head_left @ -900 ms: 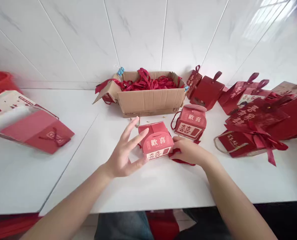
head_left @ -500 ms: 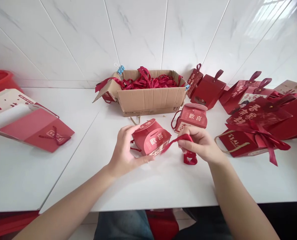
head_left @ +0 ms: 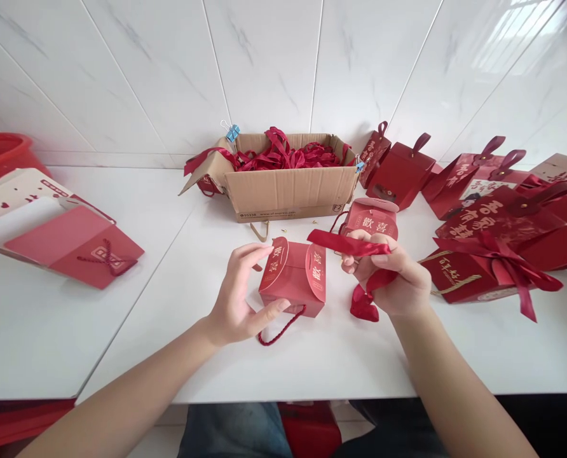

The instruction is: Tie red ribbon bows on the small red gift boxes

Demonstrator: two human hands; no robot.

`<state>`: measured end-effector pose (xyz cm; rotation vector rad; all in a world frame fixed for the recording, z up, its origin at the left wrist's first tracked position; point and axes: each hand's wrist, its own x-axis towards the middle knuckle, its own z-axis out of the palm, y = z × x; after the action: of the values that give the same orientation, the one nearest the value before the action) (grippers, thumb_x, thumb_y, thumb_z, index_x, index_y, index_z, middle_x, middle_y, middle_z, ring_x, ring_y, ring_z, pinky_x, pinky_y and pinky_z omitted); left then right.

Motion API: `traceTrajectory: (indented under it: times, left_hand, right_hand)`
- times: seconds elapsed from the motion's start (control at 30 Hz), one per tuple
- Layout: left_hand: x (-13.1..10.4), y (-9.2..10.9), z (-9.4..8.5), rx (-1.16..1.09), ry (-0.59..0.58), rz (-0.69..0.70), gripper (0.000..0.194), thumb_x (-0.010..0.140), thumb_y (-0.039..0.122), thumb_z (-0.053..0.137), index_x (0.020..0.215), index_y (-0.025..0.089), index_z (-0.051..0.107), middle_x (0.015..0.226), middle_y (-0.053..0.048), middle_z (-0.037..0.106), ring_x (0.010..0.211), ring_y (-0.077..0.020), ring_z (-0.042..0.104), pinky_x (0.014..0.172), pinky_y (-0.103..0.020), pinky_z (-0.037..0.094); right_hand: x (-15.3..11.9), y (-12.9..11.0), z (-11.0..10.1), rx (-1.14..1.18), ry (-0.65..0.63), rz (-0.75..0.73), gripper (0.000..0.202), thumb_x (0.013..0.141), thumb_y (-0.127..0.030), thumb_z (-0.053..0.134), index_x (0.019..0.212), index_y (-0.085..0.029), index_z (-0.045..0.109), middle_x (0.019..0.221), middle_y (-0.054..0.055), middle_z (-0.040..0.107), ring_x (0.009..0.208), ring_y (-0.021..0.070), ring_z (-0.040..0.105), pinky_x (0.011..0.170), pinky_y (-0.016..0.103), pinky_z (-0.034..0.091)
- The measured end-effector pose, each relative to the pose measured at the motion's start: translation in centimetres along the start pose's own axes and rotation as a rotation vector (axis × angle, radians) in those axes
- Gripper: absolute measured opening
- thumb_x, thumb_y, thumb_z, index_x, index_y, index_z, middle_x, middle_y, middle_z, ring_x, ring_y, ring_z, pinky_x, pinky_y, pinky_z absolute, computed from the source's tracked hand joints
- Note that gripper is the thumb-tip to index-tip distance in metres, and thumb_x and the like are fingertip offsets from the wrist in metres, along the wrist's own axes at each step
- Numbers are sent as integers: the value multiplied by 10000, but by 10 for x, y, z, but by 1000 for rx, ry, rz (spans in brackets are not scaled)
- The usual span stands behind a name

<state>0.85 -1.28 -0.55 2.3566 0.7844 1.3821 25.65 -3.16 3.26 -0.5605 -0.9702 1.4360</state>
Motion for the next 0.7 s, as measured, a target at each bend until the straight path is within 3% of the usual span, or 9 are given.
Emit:
traceTrajectory:
  times: [0.1,0.23,0.7]
  left_hand:
    - [2,-1,-2,3,-64,-23,648,808,306,650,1396,230,389,1337,-150,421,1246,-297,420,925,-456,487]
    - [4,0,-3,23,-100,5,612,817,266,656,1385,246,430,1325,-134,438,1268,-280,431,1039,-473,426]
    - [4,-1,-1,36,-109,-7,602,832,296,648,1392,298,426,1306,-117,445,1247,-282,456,1013,-487,457]
  right_hand:
    - [0,0,-1,-8,-56,31,108,651,-159,553,549,-179,526,801,27,606,639,156,596,612,325,458]
    - [1,1,-4,17,-65,74,95,637,-178,545,549,-184,511,802,30,608,615,151,575,595,332,454]
    - [2,-4,-10,41,-34,102,66,634,-197,524,570,-211,514,670,15,575,596,152,562,615,328,471]
